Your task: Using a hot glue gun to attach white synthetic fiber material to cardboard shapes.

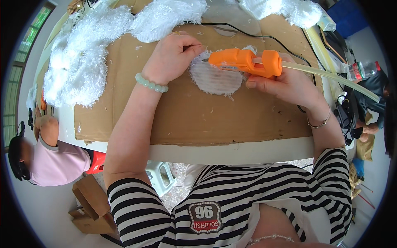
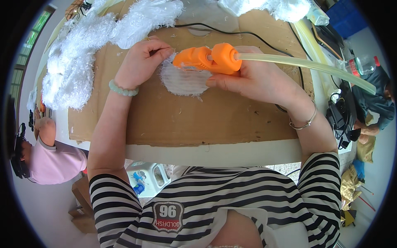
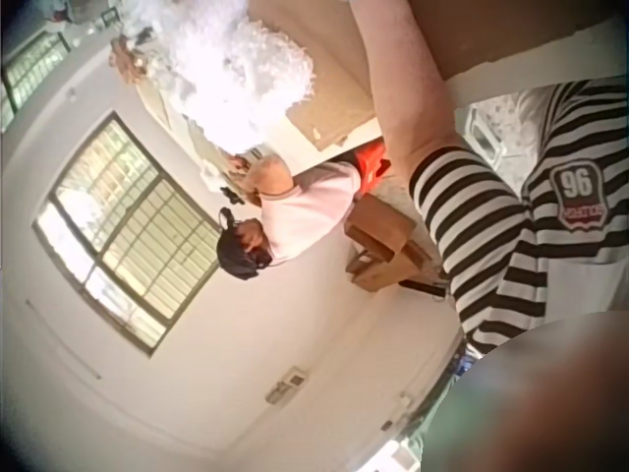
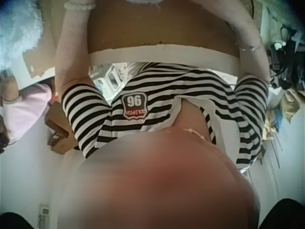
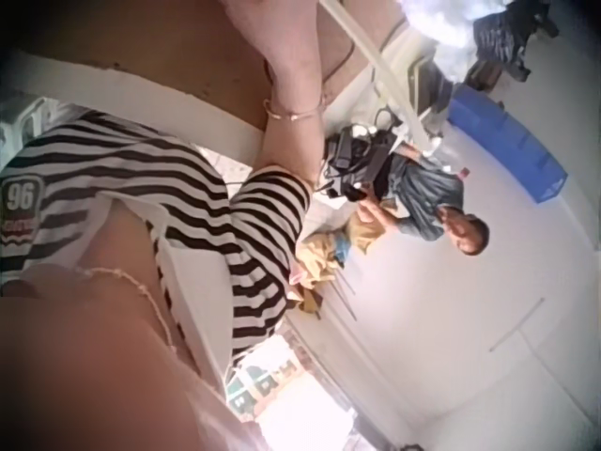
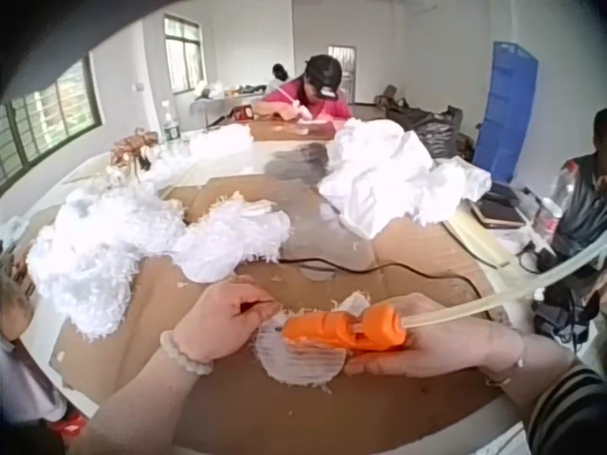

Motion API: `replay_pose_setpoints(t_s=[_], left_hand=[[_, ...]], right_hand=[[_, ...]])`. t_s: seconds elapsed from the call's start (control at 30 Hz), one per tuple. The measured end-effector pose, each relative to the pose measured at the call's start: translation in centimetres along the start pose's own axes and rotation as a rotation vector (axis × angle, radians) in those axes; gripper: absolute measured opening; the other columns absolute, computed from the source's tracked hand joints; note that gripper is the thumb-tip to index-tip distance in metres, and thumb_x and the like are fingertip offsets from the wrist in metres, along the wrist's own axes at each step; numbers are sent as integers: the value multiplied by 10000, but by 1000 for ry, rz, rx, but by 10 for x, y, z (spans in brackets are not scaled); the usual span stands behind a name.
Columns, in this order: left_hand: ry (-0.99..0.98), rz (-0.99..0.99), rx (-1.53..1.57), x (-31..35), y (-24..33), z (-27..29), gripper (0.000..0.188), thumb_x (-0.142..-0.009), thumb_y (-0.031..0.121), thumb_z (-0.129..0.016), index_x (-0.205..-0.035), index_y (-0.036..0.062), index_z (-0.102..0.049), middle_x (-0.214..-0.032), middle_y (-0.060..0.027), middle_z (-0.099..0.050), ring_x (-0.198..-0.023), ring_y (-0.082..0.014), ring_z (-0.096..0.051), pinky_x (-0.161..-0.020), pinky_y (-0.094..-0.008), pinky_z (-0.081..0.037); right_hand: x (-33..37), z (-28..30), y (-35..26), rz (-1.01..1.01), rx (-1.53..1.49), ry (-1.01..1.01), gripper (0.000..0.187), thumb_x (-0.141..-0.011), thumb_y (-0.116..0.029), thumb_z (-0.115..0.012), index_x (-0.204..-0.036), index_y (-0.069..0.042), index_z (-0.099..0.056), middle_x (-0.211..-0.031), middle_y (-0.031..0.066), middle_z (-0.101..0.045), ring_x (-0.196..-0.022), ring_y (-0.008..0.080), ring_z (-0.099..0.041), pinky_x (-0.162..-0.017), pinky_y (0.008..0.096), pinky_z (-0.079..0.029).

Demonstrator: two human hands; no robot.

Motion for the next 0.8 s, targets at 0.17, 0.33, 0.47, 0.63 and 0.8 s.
replay_pose_setpoints(t_s=[0.17, 0.33, 0.47, 0.63, 0.8], left_hand=[[-17, 54, 32, -2, 1, -1, 151, -789, 142, -640, -854, 12, -680, -804, -117, -640, -732, -263, -592, -666, -334, -470], [-17, 57, 45, -4, -2, -1, 160, -788, 148, -641, -860, 12, -682, -801, -123, -648, -724, -255, -600, -660, -329, -473], [-14, 66, 66, -5, -4, -2, 164, -789, 152, -640, -863, 13, -683, -801, -127, -653, -727, -254, -606, -662, -327, -476], [-20, 54, 54, -5, -4, -1, 167, -790, 157, -639, -866, 16, -685, -810, -127, -655, -735, -251, -610, -670, -325, -480], [-22, 67, 47, -4, -3, 0, 166, -790, 157, -638, -867, 18, -686, -818, -125, -657, -741, -254, -612, -676, -323, -483]], right_hand=[[-2, 0, -7, -110, 48, -29, 249, -770, -71, -713, -972, 25, -602, -857, 64, -648, -779, 133, -609, -729, 262, -500], [-4, -1, -8, -75, 74, -23, 252, -772, -94, -715, -962, 26, -602, -835, 60, -643, -748, 128, -601, -702, 257, -493], [-5, -2, -8, -55, 98, -6, 241, -775, -111, -713, -944, 22, -607, -811, 61, -636, -701, 133, -591, -660, 260, -489], [-7, -5, -6, 40, 198, 31, 222, -785, -134, -706, -916, 18, -612, -776, 63, -621, -653, 140, -576, -617, 267, -475], [-9, -8, -3, 64, 256, 64, 235, -790, -178, -705, -899, 9, -612, -751, 83, -602, -630, 186, -564, -594, 296, -454]])
Point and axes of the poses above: each hand's wrist, its own x-axis away from the middle knuckle, its own z-axis out of the back of the hand, y = z × x, the point moved 2 cm from there along -x, towards the middle knuckle
